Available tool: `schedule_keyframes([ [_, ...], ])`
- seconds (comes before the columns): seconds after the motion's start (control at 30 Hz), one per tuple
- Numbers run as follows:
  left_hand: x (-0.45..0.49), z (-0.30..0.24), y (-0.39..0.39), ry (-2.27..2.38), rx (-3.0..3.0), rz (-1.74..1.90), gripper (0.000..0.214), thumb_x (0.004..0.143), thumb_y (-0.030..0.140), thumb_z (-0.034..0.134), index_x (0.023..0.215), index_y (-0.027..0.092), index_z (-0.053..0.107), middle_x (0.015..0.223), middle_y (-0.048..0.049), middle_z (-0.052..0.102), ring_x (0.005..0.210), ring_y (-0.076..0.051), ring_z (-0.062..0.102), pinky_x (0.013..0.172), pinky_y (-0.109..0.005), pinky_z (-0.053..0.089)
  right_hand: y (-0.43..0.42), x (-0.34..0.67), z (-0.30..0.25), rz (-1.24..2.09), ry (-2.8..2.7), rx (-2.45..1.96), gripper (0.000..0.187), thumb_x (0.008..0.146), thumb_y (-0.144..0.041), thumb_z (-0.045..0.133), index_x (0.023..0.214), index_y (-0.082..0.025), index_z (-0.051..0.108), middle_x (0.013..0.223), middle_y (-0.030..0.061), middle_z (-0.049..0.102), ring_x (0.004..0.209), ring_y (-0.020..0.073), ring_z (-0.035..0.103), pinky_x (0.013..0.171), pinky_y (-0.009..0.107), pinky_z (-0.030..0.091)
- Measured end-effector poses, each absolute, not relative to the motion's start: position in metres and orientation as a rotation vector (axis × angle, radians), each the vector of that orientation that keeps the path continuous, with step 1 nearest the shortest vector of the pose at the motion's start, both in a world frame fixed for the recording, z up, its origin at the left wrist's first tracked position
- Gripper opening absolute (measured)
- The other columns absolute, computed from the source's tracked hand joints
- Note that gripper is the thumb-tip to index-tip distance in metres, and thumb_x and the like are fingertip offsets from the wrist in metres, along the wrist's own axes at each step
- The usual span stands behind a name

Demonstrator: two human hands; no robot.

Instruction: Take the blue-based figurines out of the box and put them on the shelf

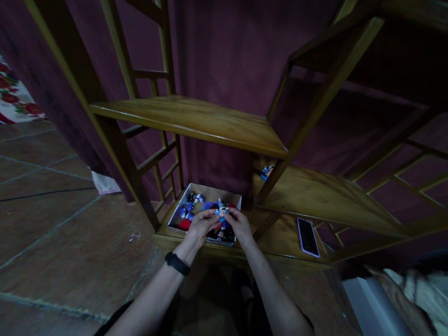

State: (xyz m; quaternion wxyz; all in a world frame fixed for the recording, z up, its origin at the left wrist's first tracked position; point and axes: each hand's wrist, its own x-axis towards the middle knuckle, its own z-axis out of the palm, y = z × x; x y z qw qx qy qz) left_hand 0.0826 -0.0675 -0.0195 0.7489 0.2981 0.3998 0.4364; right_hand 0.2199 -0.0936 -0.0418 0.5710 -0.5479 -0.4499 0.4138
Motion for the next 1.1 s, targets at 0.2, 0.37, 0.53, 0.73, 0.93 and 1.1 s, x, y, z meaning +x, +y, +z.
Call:
schedule_keyframes([
  [0.2, 0.083, -0.022, -0.063, 0.923, 0.828, 1.041, 0.039, 0.044, 0.023, 0.081, 0.078, 0.011, 0.065, 0.068, -0.0041, 0.068, 0.06, -0.014, 0.062, 0.061, -0.027, 0.051, -0.097, 0.217, -0.041, 0.846, -1.24, -1.344, 0.042, 0.066, -0.026, 0.062, 0.108, -0.025, 0.056, 0.093, 0.0001, 0.065, 0.083, 0.0162, 0.059, 0.076, 0.029, 0.045],
  [0.37, 0.084, -0.025, -0.061, 0.913, 0.892, 1.034, 0.046, 0.043, 0.023, 0.081, 0.084, 0.011, 0.066, 0.063, -0.0026, 0.067, 0.058, -0.015, 0.061, 0.06, -0.027, 0.05, -0.097, 0.218, -0.037, 0.858, -1.284, -1.322, 0.03, 0.068, -0.026, 0.06, 0.099, -0.023, 0.058, 0.088, -0.0007, 0.064, 0.077, 0.0148, 0.059, 0.072, 0.026, 0.045],
  [0.53, 0.078, -0.024, -0.063, 0.931, 0.705, 1.022, 0.045, 0.048, 0.015, 0.079, 0.09, 0.012, 0.063, 0.068, -0.0035, 0.067, 0.065, -0.016, 0.063, 0.067, -0.031, 0.052, -0.097, 0.218, -0.034, 0.878, -1.278, -1.324, 0.026, 0.068, -0.028, 0.061, 0.093, -0.021, 0.058, 0.085, -0.0005, 0.064, 0.075, 0.0151, 0.059, 0.069, 0.026, 0.045],
  [0.73, 0.073, -0.02, -0.066, 0.913, 0.62, 0.971, 0.034, 0.053, 0.013, 0.076, 0.084, 0.011, 0.065, 0.077, -0.0077, 0.069, 0.07, -0.016, 0.064, 0.073, -0.031, 0.051, -0.099, 0.214, -0.034, 0.78, -1.343, -1.349, 0.022, 0.069, -0.027, 0.06, 0.09, -0.022, 0.059, 0.087, -0.0002, 0.063, 0.079, 0.0158, 0.058, 0.072, 0.027, 0.044],
  [0.93, 0.075, -0.016, -0.068, 0.919, 0.672, 1.003, 0.03, 0.052, 0.016, 0.076, 0.08, 0.011, 0.066, 0.072, -0.0063, 0.068, 0.067, -0.015, 0.063, 0.07, -0.028, 0.05, -0.098, 0.211, -0.041, 0.773, -1.293, -1.374, 0.021, 0.069, -0.027, 0.059, 0.089, -0.021, 0.06, 0.084, 0.0002, 0.063, 0.075, 0.0159, 0.058, 0.069, 0.026, 0.045],
  [1.1, 0.073, -0.014, -0.068, 0.988, 0.678, 0.954, 0.03, 0.054, 0.016, 0.074, 0.083, 0.013, 0.065, 0.072, -0.0047, 0.067, 0.063, -0.013, 0.062, 0.065, -0.027, 0.05, -0.099, 0.21, -0.038, 0.785, -1.319, -1.373, 0.02, 0.07, -0.026, 0.058, 0.09, -0.022, 0.06, 0.084, 0.0, 0.064, 0.076, 0.0164, 0.06, 0.069, 0.026, 0.046],
])
